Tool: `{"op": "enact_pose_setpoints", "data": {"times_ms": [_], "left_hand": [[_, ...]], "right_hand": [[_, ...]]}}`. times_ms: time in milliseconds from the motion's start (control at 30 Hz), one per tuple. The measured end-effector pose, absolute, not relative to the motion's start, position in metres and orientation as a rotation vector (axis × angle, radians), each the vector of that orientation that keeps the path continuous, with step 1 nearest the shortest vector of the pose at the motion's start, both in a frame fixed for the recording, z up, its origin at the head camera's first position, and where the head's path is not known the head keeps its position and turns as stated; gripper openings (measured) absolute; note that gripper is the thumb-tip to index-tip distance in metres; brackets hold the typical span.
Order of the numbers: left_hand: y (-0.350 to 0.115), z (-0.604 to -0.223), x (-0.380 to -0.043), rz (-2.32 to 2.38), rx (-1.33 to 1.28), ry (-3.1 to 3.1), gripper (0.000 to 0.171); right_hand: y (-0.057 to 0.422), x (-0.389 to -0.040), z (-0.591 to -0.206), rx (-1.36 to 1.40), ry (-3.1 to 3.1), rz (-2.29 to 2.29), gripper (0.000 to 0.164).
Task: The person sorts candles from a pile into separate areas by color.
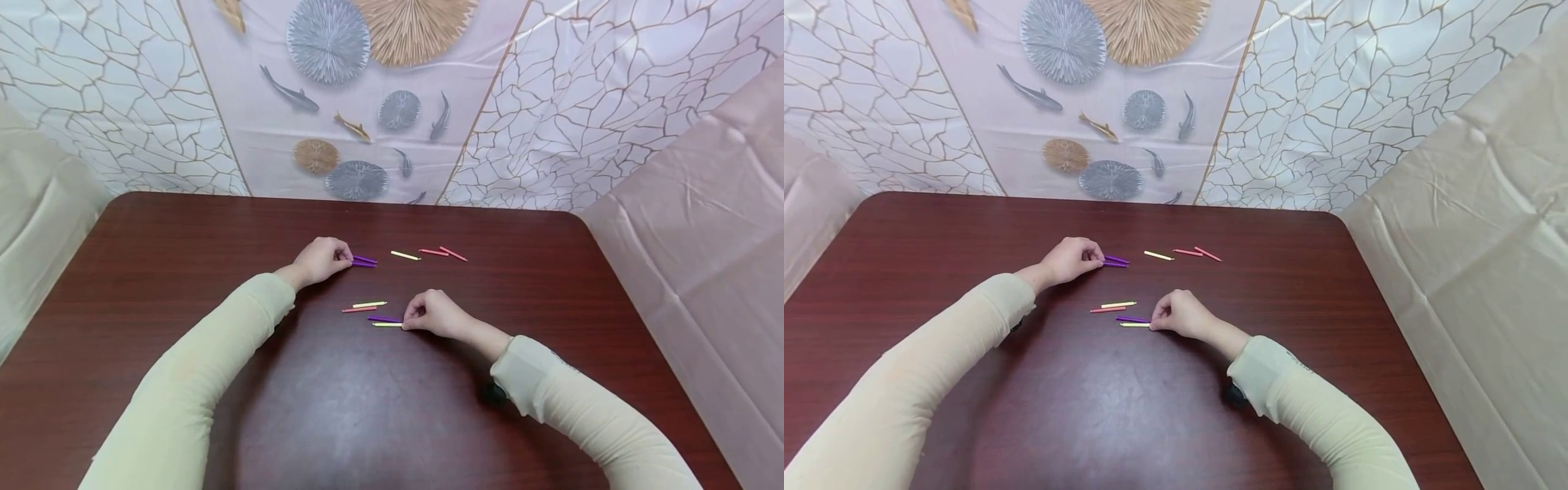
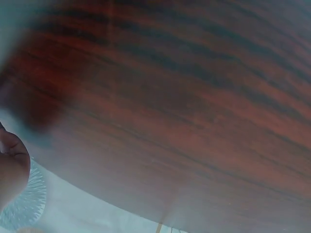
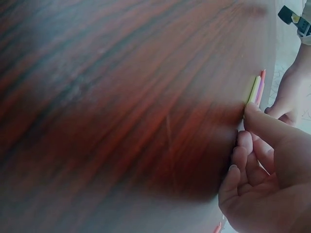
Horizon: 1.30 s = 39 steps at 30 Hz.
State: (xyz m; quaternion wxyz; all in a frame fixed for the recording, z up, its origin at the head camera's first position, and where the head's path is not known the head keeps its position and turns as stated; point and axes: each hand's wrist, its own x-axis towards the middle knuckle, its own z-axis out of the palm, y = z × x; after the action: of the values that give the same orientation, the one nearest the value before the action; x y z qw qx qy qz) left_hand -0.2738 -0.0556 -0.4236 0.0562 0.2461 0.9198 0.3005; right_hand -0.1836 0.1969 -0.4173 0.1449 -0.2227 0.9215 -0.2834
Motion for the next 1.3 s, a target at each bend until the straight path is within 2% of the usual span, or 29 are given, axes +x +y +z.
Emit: {"op": "enact_pose_setpoints", "data": {"times_ms": [533,867,1300], "left_hand": [[-0.066,-0.426,-0.269,1.119,0.701,2.745,0.008],[-0.080,-0.418,-0.234,1.272,0.685,2.620,0.009],[-0.076,-0.431,-0.199,1.224,0.757,2.547,0.012]], "right_hand": [[0.196,-0.185,-0.418,-0.669,2.640,-0.804,0.010],[0.197,-0.186,-0.418,-0.681,2.647,-0.796,0.010],[0.197,-0.186,-0.417,-0.703,2.641,-0.794,0.010]]}}
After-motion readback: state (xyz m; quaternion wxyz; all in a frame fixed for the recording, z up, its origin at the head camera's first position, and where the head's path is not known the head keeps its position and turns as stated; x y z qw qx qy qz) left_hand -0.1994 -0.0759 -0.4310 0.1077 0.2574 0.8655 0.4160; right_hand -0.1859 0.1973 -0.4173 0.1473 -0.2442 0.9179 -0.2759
